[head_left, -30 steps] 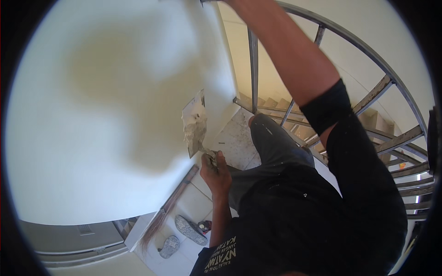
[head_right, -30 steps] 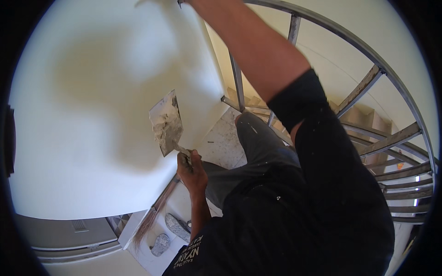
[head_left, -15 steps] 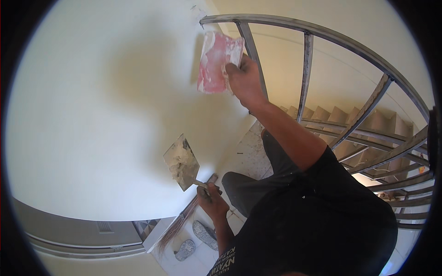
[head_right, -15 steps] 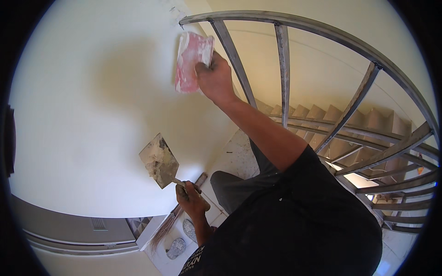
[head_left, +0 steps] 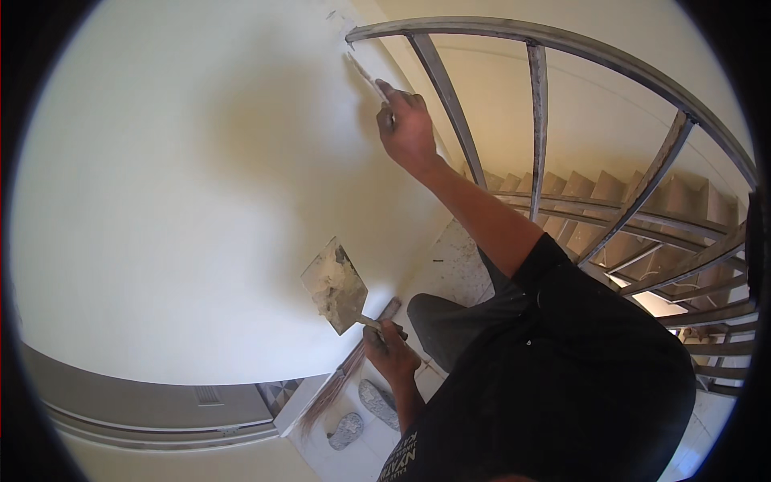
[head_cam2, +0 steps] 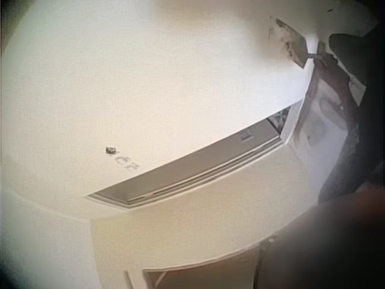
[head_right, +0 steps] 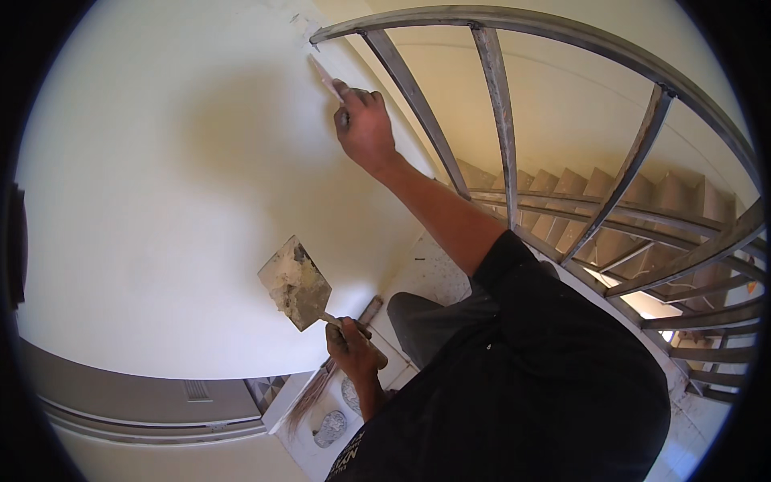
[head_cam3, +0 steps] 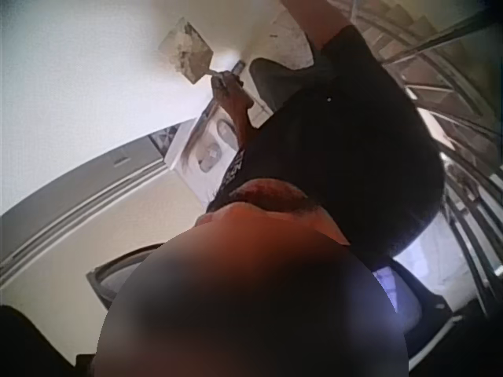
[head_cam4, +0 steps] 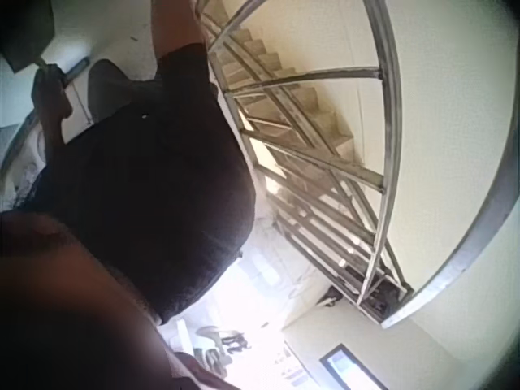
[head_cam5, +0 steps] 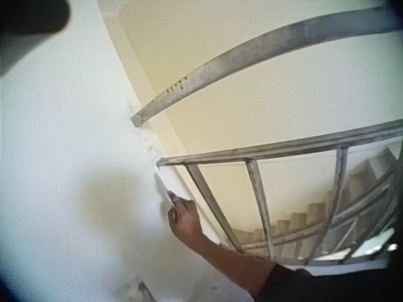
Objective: Apply plaster or joint compound to a wall near a staircase using a trowel and a putty knife.
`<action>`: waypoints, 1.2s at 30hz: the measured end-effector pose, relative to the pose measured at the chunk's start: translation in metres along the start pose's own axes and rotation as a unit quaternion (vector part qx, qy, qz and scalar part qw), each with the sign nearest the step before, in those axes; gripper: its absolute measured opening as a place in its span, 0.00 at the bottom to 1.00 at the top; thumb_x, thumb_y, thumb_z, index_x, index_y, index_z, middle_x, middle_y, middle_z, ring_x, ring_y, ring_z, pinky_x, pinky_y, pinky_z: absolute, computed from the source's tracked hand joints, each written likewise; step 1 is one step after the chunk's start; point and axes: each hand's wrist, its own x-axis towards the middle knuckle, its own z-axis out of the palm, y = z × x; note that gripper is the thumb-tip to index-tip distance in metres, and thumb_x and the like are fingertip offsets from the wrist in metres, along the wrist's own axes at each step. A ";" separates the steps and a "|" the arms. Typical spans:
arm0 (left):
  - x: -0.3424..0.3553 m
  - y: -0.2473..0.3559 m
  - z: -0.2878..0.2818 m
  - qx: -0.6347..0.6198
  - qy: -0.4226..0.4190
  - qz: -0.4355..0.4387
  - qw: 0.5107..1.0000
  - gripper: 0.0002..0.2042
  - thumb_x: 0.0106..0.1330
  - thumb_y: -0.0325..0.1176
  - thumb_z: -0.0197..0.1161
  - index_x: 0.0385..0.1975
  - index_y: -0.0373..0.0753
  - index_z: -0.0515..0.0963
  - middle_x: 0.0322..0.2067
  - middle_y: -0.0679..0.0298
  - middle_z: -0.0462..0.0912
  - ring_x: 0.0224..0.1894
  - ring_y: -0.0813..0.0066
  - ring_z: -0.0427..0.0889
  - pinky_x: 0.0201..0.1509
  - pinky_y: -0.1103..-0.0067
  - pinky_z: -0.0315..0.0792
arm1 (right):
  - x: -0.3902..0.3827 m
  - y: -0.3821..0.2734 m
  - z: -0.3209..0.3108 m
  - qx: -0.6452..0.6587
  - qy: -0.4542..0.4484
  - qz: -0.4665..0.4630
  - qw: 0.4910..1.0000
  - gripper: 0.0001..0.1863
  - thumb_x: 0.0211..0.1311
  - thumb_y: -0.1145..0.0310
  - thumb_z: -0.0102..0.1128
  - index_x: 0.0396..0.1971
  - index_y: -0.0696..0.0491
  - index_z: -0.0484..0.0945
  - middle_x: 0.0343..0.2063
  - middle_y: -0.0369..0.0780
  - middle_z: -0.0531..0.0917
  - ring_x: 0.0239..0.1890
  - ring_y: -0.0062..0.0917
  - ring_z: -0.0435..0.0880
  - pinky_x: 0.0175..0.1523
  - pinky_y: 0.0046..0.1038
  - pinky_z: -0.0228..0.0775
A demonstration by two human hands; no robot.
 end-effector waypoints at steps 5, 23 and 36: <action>-0.003 0.007 -0.001 0.015 -0.001 -0.022 1.000 0.11 0.70 0.37 0.54 0.27 0.37 0.68 0.17 0.67 0.72 0.19 0.82 0.69 0.24 0.83 0.64 | -0.001 0.003 0.039 -0.038 0.005 -0.012 0.999 0.36 0.47 0.81 0.57 0.62 0.48 0.66 0.53 0.48 0.70 0.49 0.46 0.67 0.55 0.41 0.62; 0.004 0.001 -0.003 0.034 0.008 -0.067 0.997 0.09 0.68 0.35 0.52 0.28 0.36 0.69 0.19 0.66 0.72 0.21 0.80 0.71 0.24 0.81 0.65 | 0.026 -0.007 0.113 -0.082 -0.006 0.017 0.996 0.34 0.54 0.80 0.50 0.64 0.48 0.61 0.62 0.62 0.57 0.62 0.61 0.57 0.61 0.55 0.54; 0.031 0.015 0.033 -0.031 -0.073 0.004 0.997 0.11 0.70 0.36 0.53 0.27 0.37 0.68 0.18 0.65 0.74 0.20 0.79 0.71 0.25 0.81 0.65 | 0.030 -0.010 0.049 0.024 -0.058 0.008 0.998 0.34 0.55 0.82 0.46 0.65 0.50 0.58 0.57 0.60 0.64 0.58 0.57 0.63 0.62 0.51 0.58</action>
